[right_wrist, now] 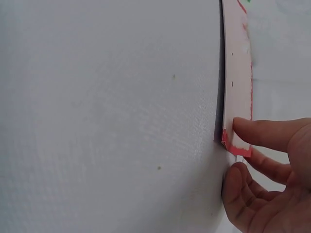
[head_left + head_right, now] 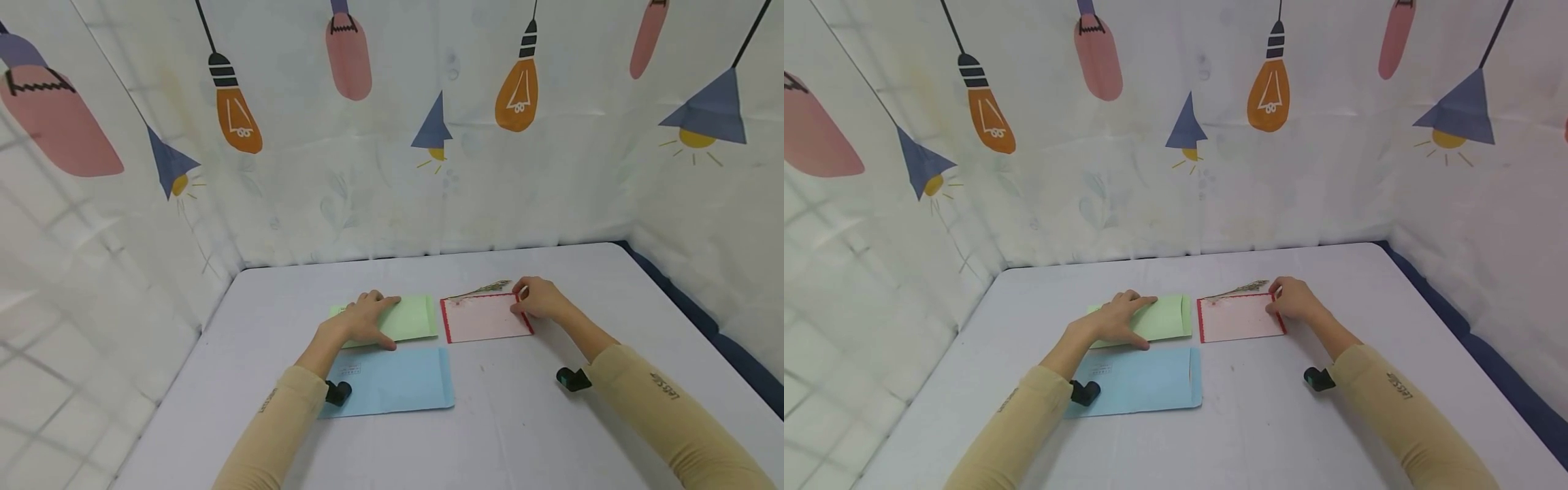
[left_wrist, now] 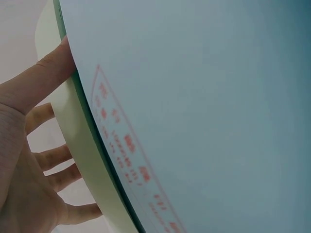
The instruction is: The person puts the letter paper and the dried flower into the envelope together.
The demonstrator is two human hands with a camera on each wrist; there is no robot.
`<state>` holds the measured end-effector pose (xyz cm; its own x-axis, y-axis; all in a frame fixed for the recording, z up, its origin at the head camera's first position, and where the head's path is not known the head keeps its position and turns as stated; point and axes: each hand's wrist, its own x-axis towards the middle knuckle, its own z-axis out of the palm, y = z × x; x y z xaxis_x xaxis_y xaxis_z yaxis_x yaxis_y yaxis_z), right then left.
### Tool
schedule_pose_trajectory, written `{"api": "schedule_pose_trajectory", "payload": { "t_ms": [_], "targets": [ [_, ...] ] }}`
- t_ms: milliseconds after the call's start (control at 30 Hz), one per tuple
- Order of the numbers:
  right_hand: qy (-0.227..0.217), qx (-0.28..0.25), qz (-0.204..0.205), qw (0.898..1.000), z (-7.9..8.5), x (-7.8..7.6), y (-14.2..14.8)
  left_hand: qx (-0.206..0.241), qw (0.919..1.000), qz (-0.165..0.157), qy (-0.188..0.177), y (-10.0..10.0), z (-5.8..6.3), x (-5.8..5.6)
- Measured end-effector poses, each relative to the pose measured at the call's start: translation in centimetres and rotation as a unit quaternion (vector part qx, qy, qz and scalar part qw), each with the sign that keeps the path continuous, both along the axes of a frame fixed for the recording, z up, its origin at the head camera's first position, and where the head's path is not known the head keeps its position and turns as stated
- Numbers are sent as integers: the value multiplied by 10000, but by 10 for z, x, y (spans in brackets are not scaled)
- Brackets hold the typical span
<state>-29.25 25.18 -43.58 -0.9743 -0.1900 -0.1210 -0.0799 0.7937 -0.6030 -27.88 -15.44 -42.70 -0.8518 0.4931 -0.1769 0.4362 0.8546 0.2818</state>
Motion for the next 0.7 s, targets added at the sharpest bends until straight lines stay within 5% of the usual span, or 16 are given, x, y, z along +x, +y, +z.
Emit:
{"api": "schedule_pose_trajectory", "payload": {
  "t_ms": [433,700],
  "targets": [
    [148,-212,-52,9997,-3,2,1,-10,10000,34,-3,0,-3,0],
    [22,-1002,-170,9948,-3,1,8,58,10000,31,6,0,-1,0]
  ]
}}
